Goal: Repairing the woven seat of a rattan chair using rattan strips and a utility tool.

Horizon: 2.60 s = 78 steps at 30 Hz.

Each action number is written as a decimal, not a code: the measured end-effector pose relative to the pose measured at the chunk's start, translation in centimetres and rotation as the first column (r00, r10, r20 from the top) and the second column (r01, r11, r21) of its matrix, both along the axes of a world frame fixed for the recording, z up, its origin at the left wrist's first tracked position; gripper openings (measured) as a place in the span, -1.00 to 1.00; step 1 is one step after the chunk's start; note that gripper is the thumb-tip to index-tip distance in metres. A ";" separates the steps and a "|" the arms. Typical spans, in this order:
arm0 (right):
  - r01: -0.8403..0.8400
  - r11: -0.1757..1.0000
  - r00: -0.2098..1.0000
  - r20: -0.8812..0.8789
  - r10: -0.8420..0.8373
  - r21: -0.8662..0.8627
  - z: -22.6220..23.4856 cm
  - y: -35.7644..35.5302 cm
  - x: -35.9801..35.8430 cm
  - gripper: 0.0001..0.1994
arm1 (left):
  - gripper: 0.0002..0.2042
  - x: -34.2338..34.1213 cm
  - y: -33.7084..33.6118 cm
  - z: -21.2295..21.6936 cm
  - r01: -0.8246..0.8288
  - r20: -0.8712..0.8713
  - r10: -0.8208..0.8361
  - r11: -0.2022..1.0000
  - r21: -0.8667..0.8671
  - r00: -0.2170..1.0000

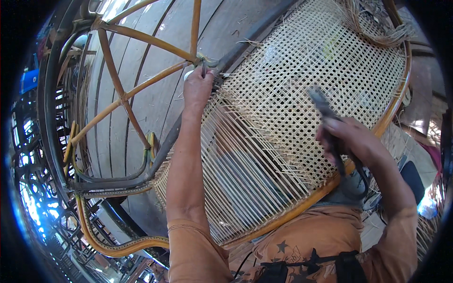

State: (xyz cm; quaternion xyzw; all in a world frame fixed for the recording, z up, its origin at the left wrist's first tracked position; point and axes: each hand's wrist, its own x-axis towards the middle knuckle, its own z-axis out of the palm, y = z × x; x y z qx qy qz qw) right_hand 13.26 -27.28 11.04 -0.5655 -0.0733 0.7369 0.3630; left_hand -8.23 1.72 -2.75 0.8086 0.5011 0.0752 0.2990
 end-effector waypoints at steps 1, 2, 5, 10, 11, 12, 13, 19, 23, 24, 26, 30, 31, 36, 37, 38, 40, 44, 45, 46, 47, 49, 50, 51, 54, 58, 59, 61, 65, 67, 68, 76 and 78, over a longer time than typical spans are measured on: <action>-0.088 0.996 0.995 0.037 0.089 -0.028 -0.7 2.4 -0.6 -0.58 | -0.74 0.2 -0.1 -0.3 -0.005 0.007 0.005 1.000 -0.002 1.000; -0.174 0.983 0.981 0.075 0.179 -0.060 -1.4 4.6 -1.1 -0.56 | -0.76 0.5 -0.3 -0.3 0.044 0.016 -0.044 0.999 0.006 0.999; -0.285 0.958 0.954 0.096 0.285 -0.013 -5.0 9.0 -1.9 -0.54 | -0.78 0.8 -0.8 -0.5 0.180 -0.022 -0.179 0.982 0.057 0.984; -0.418 0.907 0.871 0.262 0.415 -0.048 -7.2 12.0 -1.7 -0.56 | -0.77 2.9 -1.8 0.1 0.372 -0.311 -0.317 0.918 0.136 0.896; -0.390 0.920 0.889 0.243 0.388 -0.043 -7.2 12.2 -1.9 -0.56 | -0.77 3.3 -1.8 0.2 0.368 -0.306 -0.315 0.920 0.134 0.898; -0.392 0.919 0.887 0.244 0.391 -0.048 -7.3 12.3 -2.1 -0.56 | -0.76 3.6 -1.7 0.2 0.395 -0.401 -0.333 0.915 0.080 0.853; -0.382 0.922 0.891 0.240 0.386 -0.066 -7.4 12.4 -2.3 -0.56 | -0.75 3.8 -1.7 0.2 0.417 -0.491 -0.353 0.909 0.023 0.797; -0.405 0.912 0.895 0.175 0.411 -0.069 -8.7 13.0 -2.2 -0.57 | -0.70 3.2 -0.9 0.8 0.214 -0.440 -0.222 0.974 -0.068 0.870; -0.361 0.930 0.920 0.136 0.367 -0.067 -8.7 13.9 -2.7 -0.59 | -0.73 2.7 -1.7 0.7 0.206 -0.365 -0.163 0.975 0.080 0.917; -0.353 0.934 0.921 0.151 0.358 -0.060 -8.6 14.3 -2.9 -0.59 | -0.73 2.8 -1.6 1.1 0.195 -0.369 -0.163 0.980 0.050 0.915; -0.364 0.930 0.920 0.140 0.367 -0.042 -9.4 15.0 -3.3 -0.58 | -0.72 2.8 -1.5 1.1 0.187 -0.371 -0.165 0.982 0.022 0.914; -0.443 0.895 0.852 0.289 0.436 -0.042 -10.2 16.3 -4.4 -0.56 | -0.74 2.6 -1.4 0.3 0.136 -0.275 -0.129 0.991 0.009 0.953; -0.418 0.908 0.872 0.267 0.410 -0.032 -10.6 16.5 -4.6 -0.56 | -0.74 2.7 -1.3 0.2 0.098 -0.242 -0.105 0.994 -0.043 0.964; -0.390 0.921 0.894 0.231 0.384 -0.024 -10.7 17.2 -5.3 -0.56 | -0.74 2.1 -0.7 -0.5 0.074 -0.125 -0.084 0.994 -0.083 0.989; -0.368 0.930 0.899 0.246 0.362 -0.022 -11.0 17.4 -5.6 -0.56 | -0.73 2.1 -0.7 -0.5 0.053 -0.089 -0.062 0.994 -0.093 0.994; -0.366 0.930 0.899 0.248 0.361 -0.026 -11.1 17.5 -5.6 -0.56 | -0.73 2.2 -0.8 -0.4 0.056 -0.085 -0.064 0.994 -0.096 0.994; -0.398 0.917 0.891 0.243 0.384 0.009 -11.2 17.6 -5.5 -0.56 | -0.73 2.3 -0.8 -0.1 0.040 -0.063 -0.047 0.994 -0.106 0.997; -0.398 0.918 0.883 0.271 0.384 -0.005 -11.2 18.0 -5.8 -0.54 | -0.73 2.3 -0.7 0.2 0.058 -0.029 -0.064 0.984 -0.170 0.998; -0.396 0.918 0.883 0.271 0.383 -0.006 -11.5 18.2 -5.8 -0.54 | -0.73 2.1 -0.5 0.1 0.052 -0.050 -0.062 0.982 -0.180 0.997; -0.461 0.887 0.837 0.341 0.427 0.021 -11.9 18.3 -5.7 -0.53 | -0.74 2.0 -0.4 -0.1 0.046 -0.070 -0.060 0.981 -0.191 0.996; -0.525 0.850 0.784 0.412 0.465 0.039 -11.9 18.4 -5.6 -0.51 | -0.74 2.3 -0.5 0.3 0.047 -0.067 -0.062 0.980 -0.194 0.996; -0.527 0.848 0.760 0.479 0.438 0.062 -11.7 17.5 -4.8 -0.50 | -0.75 2.8 -0.7 1.2 -0.021 -0.063 -0.002 0.936 -0.350 0.998; -0.539 0.837 0.734 0.542 0.409 0.099 -11.2 17.1 -4.6 -0.49 | -0.75 2.2 -0.7 0.7 -0.029 -0.067 0.006 0.938 -0.344 0.998; -0.563 0.814 0.724 0.561 0.401 0.145 -10.9 16.3 -4.0 -0.50 | -0.77 1.6 -0.9 -0.4 0.060 0.013 -0.059 0.982 -0.177 0.998; -0.326 0.944 0.903 0.280 0.326 -0.051 -9.5 13.9 -3.3 -0.51 | -0.79 0.9 -1.5 -0.8 0.200 -0.084 -0.197 0.979 0.033 0.977; -0.332 0.940 0.909 0.241 0.341 -0.080 -8.2 12.9 -2.9 -0.51 | -0.79 1.8 -2.4 1.1 0.263 -0.342 -0.228 0.963 0.061 0.912; -0.407 0.911 0.876 0.253 0.410 -0.066 -8.4 13.0 -2.8 -0.50 | -0.79 2.1 -2.4 1.2 0.266 -0.340 -0.230 0.962 0.063 0.912; -0.488 0.871 0.834 0.270 0.482 -0.046 -8.9 13.4 -2.9 -0.50 | -0.78 2.6 -2.3 1.4 0.308 -0.411 -0.257 0.949 0.062 0.875; -0.471 0.882 0.855 0.239 0.460 -0.013 -9.0 14.7 -3.7 -0.49 | -0.78 1.5 -1.5 0.9 0.274 -0.359 -0.246 0.961 0.029 0.900; -0.503 0.864 0.831 0.265 0.488 -0.015 -9.4 15.5 -3.9 -0.49 | -0.78 0.5 -1.2 0.3 0.155 -0.111 -0.174 0.974 -0.164 0.978; -0.539 0.842 0.803 0.293 0.520 -0.016 -9.6 15.9 -4.2 -0.49 | -0.78 0.3 -1.2 0.0 0.148 -0.116 -0.168 0.976 -0.163 0.979; -0.557 0.826 0.767 0.326 0.552 -0.087 -11.6 18.0 -5.3 -0.48 | -0.76 0.7 -1.8 1.1 -0.234 0.178 0.260 0.960 -0.156 0.949; -0.600 0.799 0.735 0.360 0.575 -0.050 -11.6 18.6 -6.0 -0.47 | -0.77 -1.3 -1.4 0.1 -0.252 0.226 0.285 0.954 -0.165 0.931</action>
